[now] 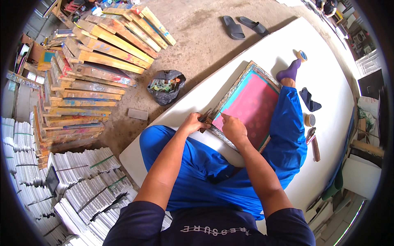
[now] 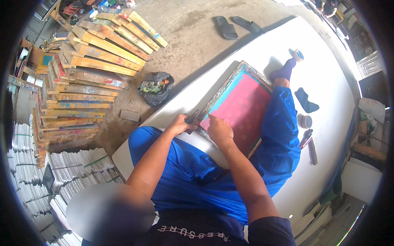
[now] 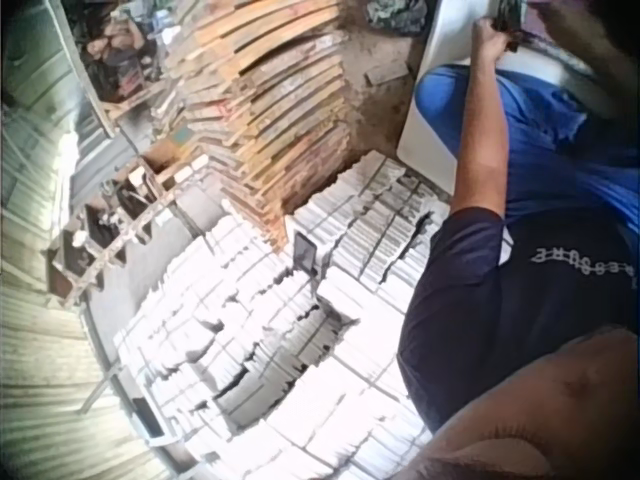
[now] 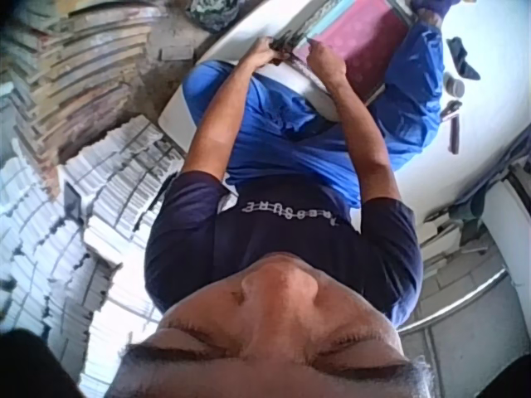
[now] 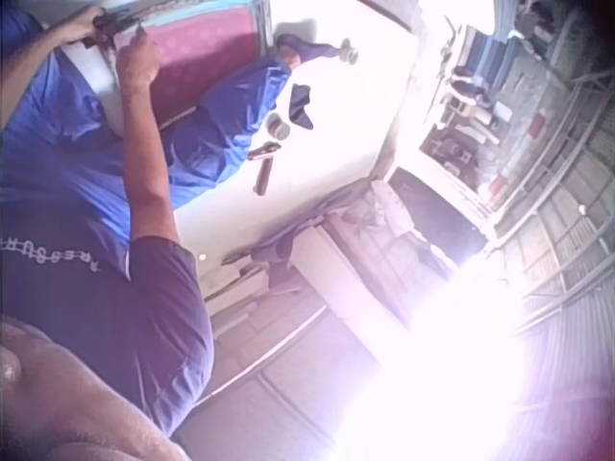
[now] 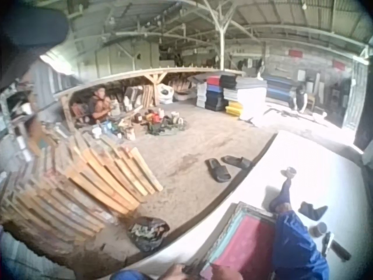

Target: The person scrapes the edge of a screen printing frame with a small metal tool, removing dried pink ink from the border. The person holds the frame steady with the left hand and scrapes along the edge with the right hand.

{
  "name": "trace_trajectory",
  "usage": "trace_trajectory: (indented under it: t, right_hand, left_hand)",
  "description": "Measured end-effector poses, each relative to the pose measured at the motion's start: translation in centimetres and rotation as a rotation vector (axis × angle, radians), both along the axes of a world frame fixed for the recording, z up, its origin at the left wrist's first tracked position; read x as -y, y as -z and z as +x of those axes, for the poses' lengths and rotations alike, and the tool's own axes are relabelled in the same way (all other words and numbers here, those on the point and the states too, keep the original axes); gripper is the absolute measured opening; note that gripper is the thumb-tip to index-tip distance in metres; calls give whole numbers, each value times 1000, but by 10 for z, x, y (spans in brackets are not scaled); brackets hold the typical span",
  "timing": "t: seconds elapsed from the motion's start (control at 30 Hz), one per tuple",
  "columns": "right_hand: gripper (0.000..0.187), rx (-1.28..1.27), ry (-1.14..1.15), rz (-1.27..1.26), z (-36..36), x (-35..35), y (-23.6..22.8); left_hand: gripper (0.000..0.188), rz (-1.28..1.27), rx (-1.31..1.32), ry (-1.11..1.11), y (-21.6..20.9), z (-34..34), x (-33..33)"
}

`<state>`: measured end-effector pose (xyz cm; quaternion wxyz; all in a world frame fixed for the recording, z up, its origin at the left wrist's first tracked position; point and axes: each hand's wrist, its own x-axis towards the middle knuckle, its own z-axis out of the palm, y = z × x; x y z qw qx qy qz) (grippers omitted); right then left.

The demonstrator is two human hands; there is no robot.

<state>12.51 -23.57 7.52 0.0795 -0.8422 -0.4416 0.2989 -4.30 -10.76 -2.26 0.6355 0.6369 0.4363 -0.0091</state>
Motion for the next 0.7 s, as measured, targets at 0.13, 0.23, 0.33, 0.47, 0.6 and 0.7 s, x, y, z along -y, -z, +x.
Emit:
trace_trajectory:
  t: [0.13, 0.23, 0.33, 0.47, 0.6, 0.7]
  right_hand:
    - [47, 25, 25, -40, -6, -5, -1]
    - [47, 49, 1, -133, -14, -13, -12]
    - [46, 66, -27, -213, -23, -21, -11]
    - [43, -107, 114, -44, -9, -11, 2]
    - [41, -231, 135, 190, 14, 13, 49]
    - [42, -10, 68, 66, -1, 13, 40]
  left_hand:
    - [45, 43, -15, 15, -7, 2, 1]
    - [42, 103, -22, 31, 4, 1, 2]
    - [40, 121, 41, -5, 15, -3, 4]
    - [38, 154, 22, 31, 11, 1, 4]
    - [36, 156, 6, 37, 13, 0, 1]
    - [37, 23, 7, 4, 9, 0, 1]
